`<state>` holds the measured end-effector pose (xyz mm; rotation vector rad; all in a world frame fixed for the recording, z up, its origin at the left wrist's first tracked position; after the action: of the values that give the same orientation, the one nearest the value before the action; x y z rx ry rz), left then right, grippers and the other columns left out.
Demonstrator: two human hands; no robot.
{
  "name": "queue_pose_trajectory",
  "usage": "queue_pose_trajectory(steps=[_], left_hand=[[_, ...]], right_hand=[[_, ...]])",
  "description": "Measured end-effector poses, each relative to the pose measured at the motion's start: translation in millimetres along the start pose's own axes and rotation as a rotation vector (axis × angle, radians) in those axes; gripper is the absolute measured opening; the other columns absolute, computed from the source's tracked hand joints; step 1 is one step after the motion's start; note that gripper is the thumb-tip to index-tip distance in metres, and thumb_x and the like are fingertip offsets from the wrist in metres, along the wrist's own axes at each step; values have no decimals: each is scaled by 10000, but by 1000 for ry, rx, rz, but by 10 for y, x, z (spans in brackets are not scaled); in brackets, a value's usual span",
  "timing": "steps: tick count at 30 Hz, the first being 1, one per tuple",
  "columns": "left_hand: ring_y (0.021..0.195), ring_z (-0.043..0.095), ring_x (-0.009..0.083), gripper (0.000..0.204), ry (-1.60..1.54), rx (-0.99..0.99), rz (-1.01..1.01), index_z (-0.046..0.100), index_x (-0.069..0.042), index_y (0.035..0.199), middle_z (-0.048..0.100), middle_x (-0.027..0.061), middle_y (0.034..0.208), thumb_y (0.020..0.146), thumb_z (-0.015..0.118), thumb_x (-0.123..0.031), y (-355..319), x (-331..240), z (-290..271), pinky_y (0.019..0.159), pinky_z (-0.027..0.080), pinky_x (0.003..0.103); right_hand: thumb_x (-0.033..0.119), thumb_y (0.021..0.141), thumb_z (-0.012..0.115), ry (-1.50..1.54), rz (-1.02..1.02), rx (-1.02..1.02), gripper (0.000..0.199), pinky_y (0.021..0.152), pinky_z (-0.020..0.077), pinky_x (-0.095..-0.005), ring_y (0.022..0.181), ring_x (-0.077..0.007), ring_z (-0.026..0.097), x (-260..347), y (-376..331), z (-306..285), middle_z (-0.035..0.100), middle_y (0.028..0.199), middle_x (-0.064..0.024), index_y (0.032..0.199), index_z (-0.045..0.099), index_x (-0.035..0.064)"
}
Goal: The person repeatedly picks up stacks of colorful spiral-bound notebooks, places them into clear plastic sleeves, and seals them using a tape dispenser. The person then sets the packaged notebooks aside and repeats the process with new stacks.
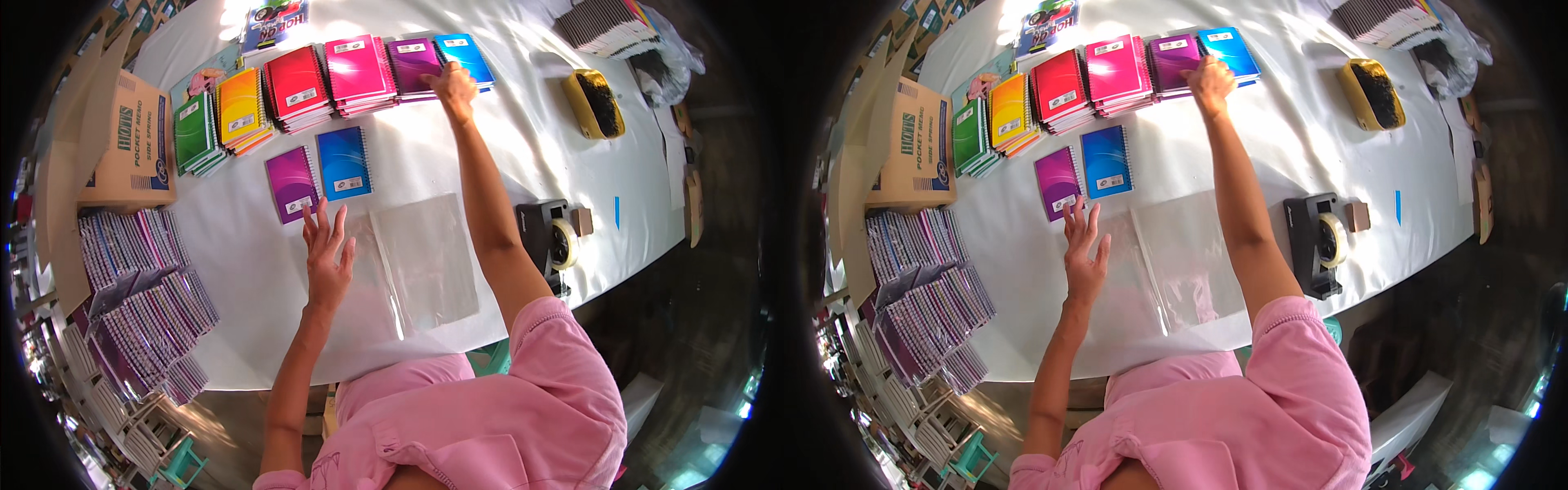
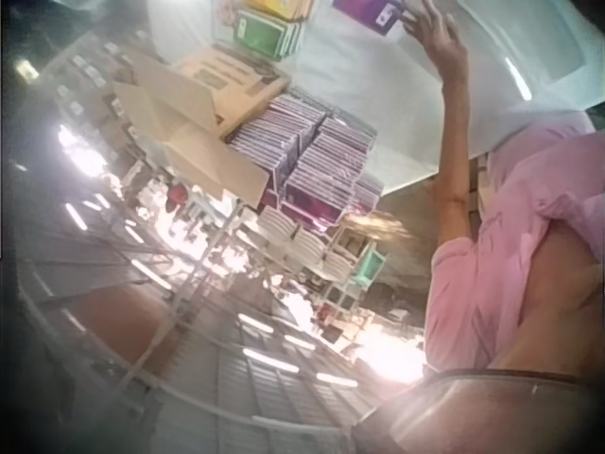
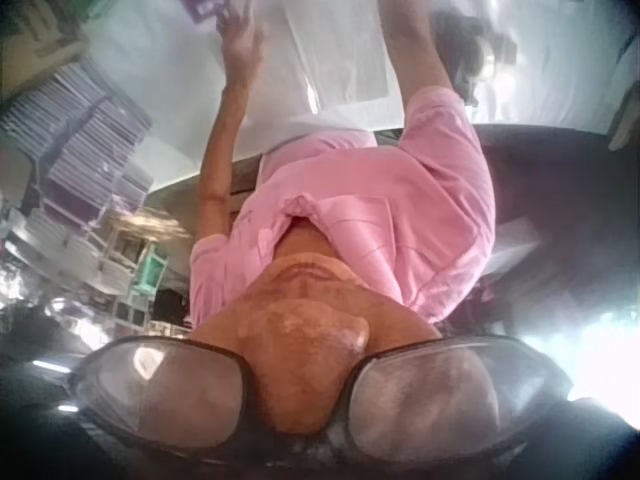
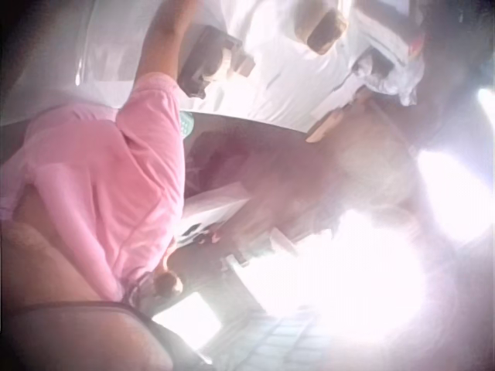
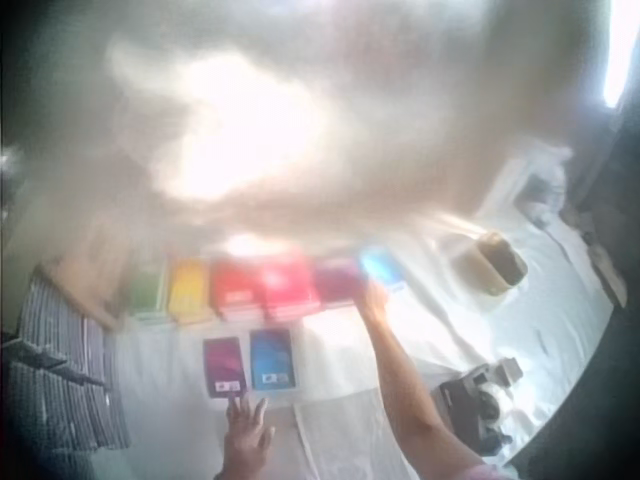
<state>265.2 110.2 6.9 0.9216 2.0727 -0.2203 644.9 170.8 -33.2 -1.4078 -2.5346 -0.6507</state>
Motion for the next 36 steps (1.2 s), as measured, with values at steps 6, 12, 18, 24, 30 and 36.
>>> queue_pose_trajectory(steps=[6,12,18,24,30,36], left_hand=[[1408,286,337,545,-459,54,-137,422,-146,1430,325,125,1524,923,617,-187,537,176,199,1108,301,391],[1164,546,239,575,-1868,180,-514,455,-132,1375,506,66,1350,893,669,-359,1328,-89,315,1002,423,390],[1106,581,206,404,-1579,5,-609,551,-73,1232,608,62,1185,875,684,-206,1296,268,-68,965,459,379],[1119,571,188,491,-1405,40,-684,506,-82,1291,597,59,1209,896,666,-326,1109,753,-281,925,481,357],[1209,517,192,830,-1407,194,-736,402,-94,1392,531,79,1325,845,436,-718,865,994,-217,978,464,350],[1149,572,218,839,-1700,376,-570,383,-85,1401,551,109,1302,830,474,-693,845,943,-320,935,509,391]], right_hand=[[361,710,785,23,83,-54,382,689,541,-388,719,-305,674,-193,85,-562,692,842,-155,836,674,17],[203,818,735,944,32,631,250,590,506,-274,626,-170,655,302,-982,-1414,692,770,-124,875,683,-34],[265,847,707,650,-508,20,372,923,481,-420,1083,-312,608,855,-760,-923,656,1122,-165,1096,641,-3],[70,791,624,179,-999,-41,289,964,462,-443,1137,-256,597,841,-647,-231,653,1189,-107,1073,688,85],[-9,801,646,1189,-588,605,158,868,521,-334,943,-249,678,1022,-340,-1138,715,995,-116,933,722,32],[-134,746,547,1061,-1314,1240,322,1026,422,-440,1175,-313,546,1825,-719,-1038,703,1060,-115,946,737,33]])
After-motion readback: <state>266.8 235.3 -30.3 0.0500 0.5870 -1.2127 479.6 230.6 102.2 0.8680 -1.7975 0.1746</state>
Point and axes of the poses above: each hand's wrist, its own y-axis towards the middle knuckle, its own z-axis out of the palm, x = y × z, the point moved 2 cm from there along y, towards the middle knuckle
